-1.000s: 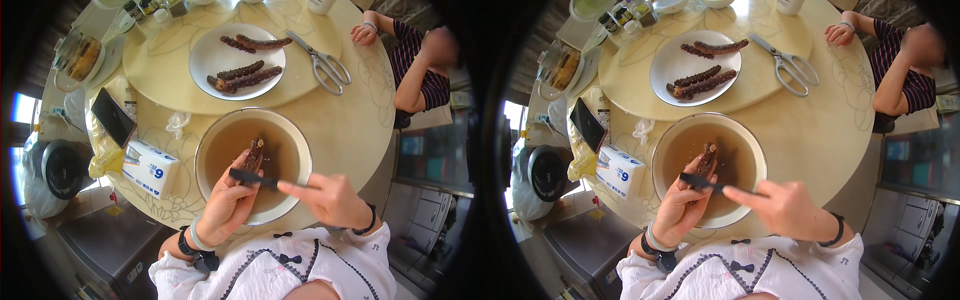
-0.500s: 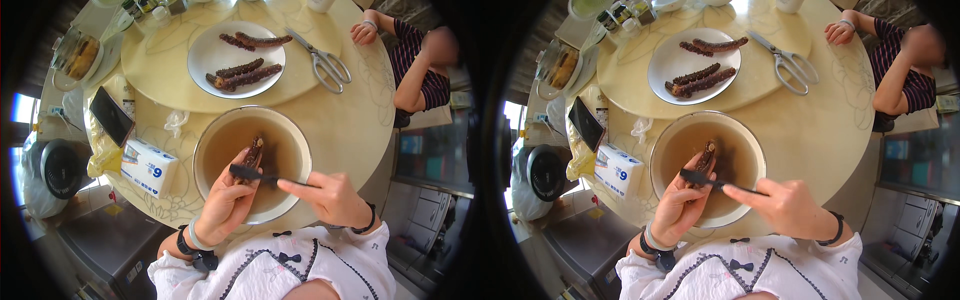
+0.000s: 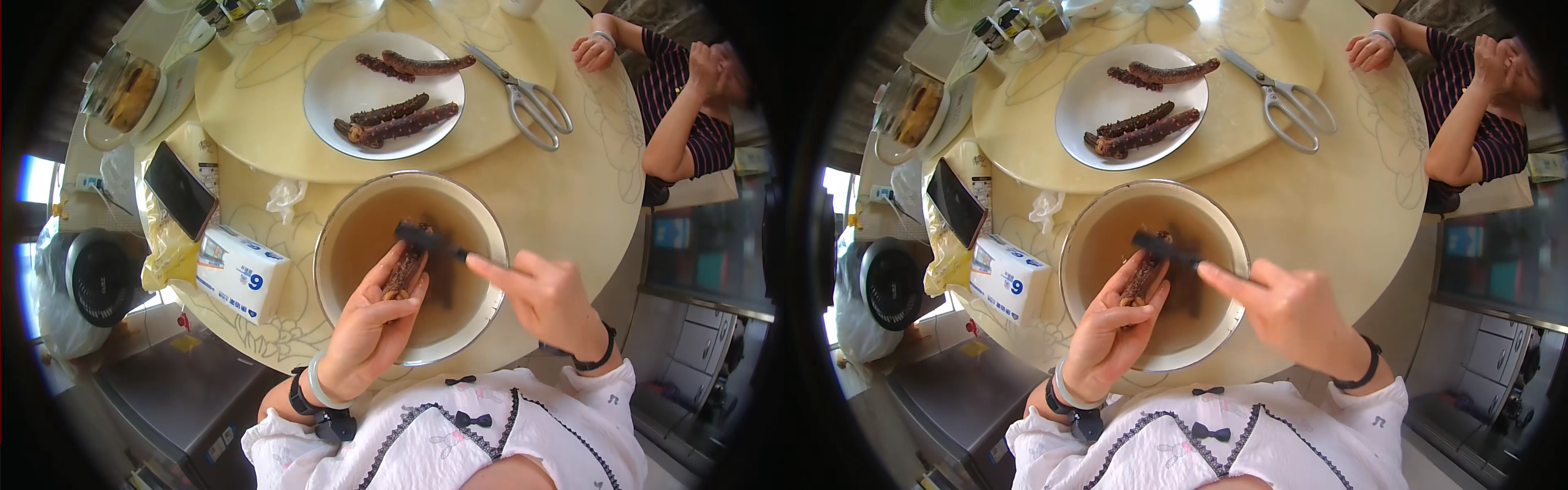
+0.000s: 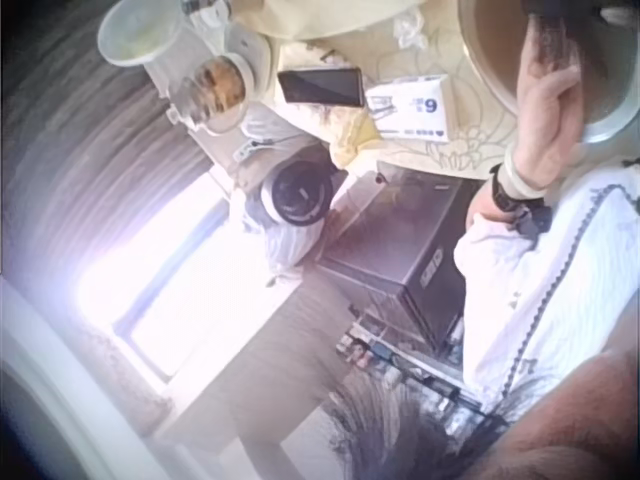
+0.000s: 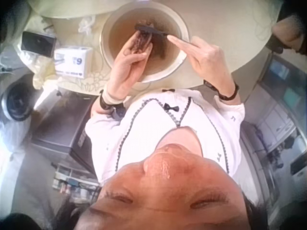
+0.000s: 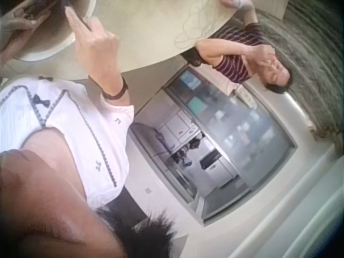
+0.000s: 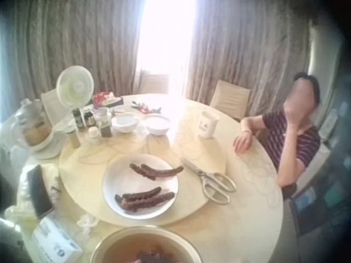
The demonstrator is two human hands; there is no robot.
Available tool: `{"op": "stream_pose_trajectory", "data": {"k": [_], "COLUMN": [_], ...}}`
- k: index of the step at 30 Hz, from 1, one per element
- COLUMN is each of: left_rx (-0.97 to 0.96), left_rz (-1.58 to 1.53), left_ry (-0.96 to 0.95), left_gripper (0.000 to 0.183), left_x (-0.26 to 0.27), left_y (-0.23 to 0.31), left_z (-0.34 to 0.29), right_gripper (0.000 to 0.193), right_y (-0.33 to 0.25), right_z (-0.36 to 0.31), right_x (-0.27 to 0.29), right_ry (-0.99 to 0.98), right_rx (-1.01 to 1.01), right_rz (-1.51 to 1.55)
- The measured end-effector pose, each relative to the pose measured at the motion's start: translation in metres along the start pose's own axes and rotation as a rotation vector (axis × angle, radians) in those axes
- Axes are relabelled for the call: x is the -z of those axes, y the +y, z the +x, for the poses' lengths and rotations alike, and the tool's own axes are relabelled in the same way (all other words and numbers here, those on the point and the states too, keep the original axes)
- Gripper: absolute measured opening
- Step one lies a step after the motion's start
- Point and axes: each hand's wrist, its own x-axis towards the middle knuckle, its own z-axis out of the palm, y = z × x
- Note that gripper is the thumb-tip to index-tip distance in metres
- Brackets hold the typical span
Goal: The person cleans a sea cucumber over a bowl of water by tearing it open by hand and scrubbing it with a small brush.
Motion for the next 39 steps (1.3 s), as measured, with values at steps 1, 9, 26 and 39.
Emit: {"op": "stream_pose_trajectory", "data": {"k": [1, 9, 26, 39], "left_rx": [0.002, 0.019, 0.024, 0.116], "left_rz": [-0.001, -0.009, -0.254, -0.393], "left_ry": [0.001, -0.012, 0.004, -0.149], "left_gripper": [0.078, 0.078, 0.068, 0.070], "left_x": [0.001, 0.000, -0.002, 0.005], "left_y": [0.000, 0.002, 0.006, 0.009], "left_z": [-0.001, 0.001, 0.001, 0.000], "right_gripper": [0.056, 0.057, 0.061, 0.063], "right_y": [-0.004, 0.007, -0.003, -0.005], "right_z": [-0.003, -0.002, -0.014, -0.015], "right_x": [0.002, -0.006, -0.008, -0.009], "right_ry": [-0.002, 0.102, 0.063, 0.050], "right_rx": [-0.001, 0.003, -0.047, 0.066], "right_rz": [0.000, -0.047, 0.112, 0.086]}}
